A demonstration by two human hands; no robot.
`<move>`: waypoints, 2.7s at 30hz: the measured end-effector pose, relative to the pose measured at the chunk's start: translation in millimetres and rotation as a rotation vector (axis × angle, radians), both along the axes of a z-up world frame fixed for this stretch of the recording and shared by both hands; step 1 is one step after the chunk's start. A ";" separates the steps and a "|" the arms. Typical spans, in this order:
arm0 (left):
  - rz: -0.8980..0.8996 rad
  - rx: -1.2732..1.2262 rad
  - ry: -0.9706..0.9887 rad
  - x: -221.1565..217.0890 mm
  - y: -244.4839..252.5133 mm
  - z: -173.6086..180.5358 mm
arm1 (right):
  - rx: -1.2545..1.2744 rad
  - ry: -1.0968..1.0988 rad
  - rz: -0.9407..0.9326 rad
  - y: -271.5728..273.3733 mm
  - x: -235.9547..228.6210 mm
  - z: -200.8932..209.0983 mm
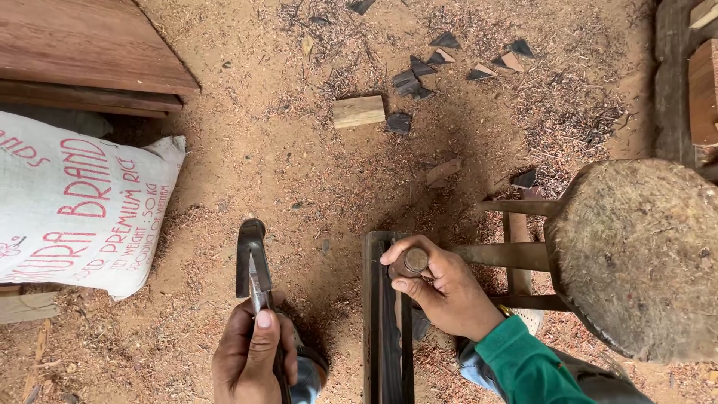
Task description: Using a hammer and chisel to shape and cut pieces of wood.
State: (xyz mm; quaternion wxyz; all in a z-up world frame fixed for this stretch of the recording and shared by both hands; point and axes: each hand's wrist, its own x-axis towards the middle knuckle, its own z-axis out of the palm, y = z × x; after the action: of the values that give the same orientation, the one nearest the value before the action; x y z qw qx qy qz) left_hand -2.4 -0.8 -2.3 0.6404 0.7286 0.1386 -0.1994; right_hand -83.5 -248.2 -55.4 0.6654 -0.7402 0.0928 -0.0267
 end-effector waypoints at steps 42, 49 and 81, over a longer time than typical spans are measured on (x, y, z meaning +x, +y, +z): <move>-0.068 0.055 0.041 -1.1 -1.2 1.1 | 0.004 0.026 0.025 -0.3 0.7 2.1; -0.148 0.044 -0.019 -13.2 7.4 -20.1 | -0.006 -0.029 0.022 -4.9 -3.0 -2.4; -0.695 0.170 -1.131 -50.1 -37.5 38.7 | -0.078 -0.126 -0.003 -7.3 -20.7 -42.7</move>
State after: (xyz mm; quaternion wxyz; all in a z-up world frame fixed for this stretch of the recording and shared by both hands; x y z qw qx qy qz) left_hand -52.5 -38.3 36.4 0.4532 0.7712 -0.4460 0.0301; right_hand -104.2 -255.5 -98.1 0.6406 -0.7622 0.0507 -0.0780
